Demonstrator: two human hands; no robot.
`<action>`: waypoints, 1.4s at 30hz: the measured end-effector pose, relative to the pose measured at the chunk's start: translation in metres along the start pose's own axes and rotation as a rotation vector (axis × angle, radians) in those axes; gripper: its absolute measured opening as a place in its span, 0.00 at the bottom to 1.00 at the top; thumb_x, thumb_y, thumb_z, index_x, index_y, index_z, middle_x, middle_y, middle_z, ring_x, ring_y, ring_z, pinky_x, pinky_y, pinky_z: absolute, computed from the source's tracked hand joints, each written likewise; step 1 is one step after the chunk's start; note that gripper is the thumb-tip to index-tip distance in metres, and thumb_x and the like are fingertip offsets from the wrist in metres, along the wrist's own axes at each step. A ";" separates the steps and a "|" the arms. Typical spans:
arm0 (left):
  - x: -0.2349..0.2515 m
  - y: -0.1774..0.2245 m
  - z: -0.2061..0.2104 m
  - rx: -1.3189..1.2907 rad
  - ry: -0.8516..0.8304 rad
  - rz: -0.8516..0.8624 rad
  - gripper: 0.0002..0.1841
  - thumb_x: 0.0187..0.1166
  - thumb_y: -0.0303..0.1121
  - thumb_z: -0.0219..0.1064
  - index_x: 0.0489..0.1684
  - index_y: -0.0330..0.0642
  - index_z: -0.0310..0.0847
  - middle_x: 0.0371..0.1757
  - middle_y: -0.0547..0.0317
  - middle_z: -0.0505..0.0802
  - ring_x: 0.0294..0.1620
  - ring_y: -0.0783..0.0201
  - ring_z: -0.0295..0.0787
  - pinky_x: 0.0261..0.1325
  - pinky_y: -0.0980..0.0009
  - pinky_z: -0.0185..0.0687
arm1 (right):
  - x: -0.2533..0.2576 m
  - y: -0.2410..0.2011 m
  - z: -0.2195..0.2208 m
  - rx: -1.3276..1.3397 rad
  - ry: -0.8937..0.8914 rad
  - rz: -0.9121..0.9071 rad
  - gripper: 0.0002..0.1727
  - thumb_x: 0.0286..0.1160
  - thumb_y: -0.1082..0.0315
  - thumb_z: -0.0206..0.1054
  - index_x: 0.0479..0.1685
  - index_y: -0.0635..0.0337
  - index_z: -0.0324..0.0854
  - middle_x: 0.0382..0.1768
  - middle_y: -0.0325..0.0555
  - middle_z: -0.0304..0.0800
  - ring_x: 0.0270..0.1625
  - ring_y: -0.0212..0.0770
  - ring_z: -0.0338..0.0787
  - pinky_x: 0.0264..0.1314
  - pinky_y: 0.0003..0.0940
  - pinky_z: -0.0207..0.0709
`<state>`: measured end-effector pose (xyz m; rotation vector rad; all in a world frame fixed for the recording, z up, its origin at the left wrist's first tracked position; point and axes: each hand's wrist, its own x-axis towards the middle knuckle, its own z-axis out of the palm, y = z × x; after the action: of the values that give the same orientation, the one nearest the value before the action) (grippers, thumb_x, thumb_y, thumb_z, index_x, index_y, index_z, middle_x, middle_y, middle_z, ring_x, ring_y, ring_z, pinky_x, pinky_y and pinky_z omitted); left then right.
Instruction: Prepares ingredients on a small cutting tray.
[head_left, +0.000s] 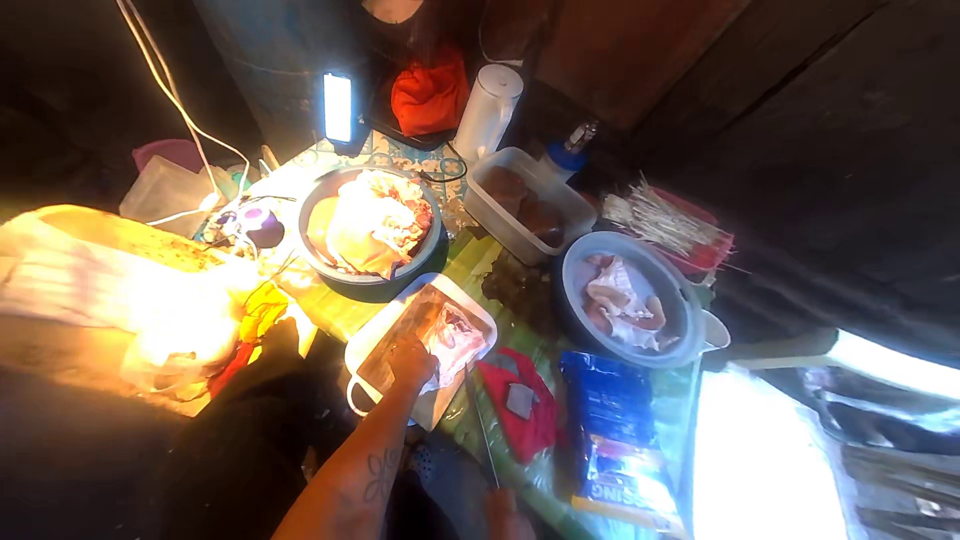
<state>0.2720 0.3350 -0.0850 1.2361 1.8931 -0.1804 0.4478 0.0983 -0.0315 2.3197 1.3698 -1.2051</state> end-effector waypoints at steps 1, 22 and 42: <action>0.000 0.000 -0.001 0.030 -0.021 -0.026 0.34 0.76 0.51 0.70 0.74 0.32 0.75 0.76 0.35 0.82 0.79 0.39 0.77 0.76 0.39 0.71 | 0.005 -0.005 -0.002 0.014 0.032 -0.014 0.26 0.95 0.54 0.47 0.70 0.67 0.74 0.42 0.66 0.93 0.49 0.66 0.95 0.52 0.64 0.85; 0.001 -0.041 0.001 -0.034 -0.068 0.197 0.22 0.89 0.43 0.59 0.66 0.33 0.80 0.66 0.35 0.87 0.71 0.40 0.83 0.74 0.42 0.76 | 0.109 -0.145 -0.017 -0.218 -0.161 -0.099 0.26 0.97 0.51 0.40 0.81 0.56 0.65 0.65 0.59 0.89 0.68 0.58 0.90 0.67 0.59 0.82; -0.009 -0.040 0.019 -0.303 -0.047 -0.037 0.22 0.85 0.46 0.63 0.60 0.35 0.84 0.58 0.36 0.91 0.66 0.40 0.87 0.68 0.39 0.78 | 0.083 -0.124 -0.007 -0.374 -0.111 -0.011 0.27 0.93 0.68 0.45 0.90 0.53 0.58 0.71 0.65 0.82 0.63 0.63 0.92 0.62 0.57 0.86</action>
<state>0.2517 0.2986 -0.1033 0.9842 1.8243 0.0568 0.3723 0.2240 -0.0587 1.9617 1.4280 -0.9646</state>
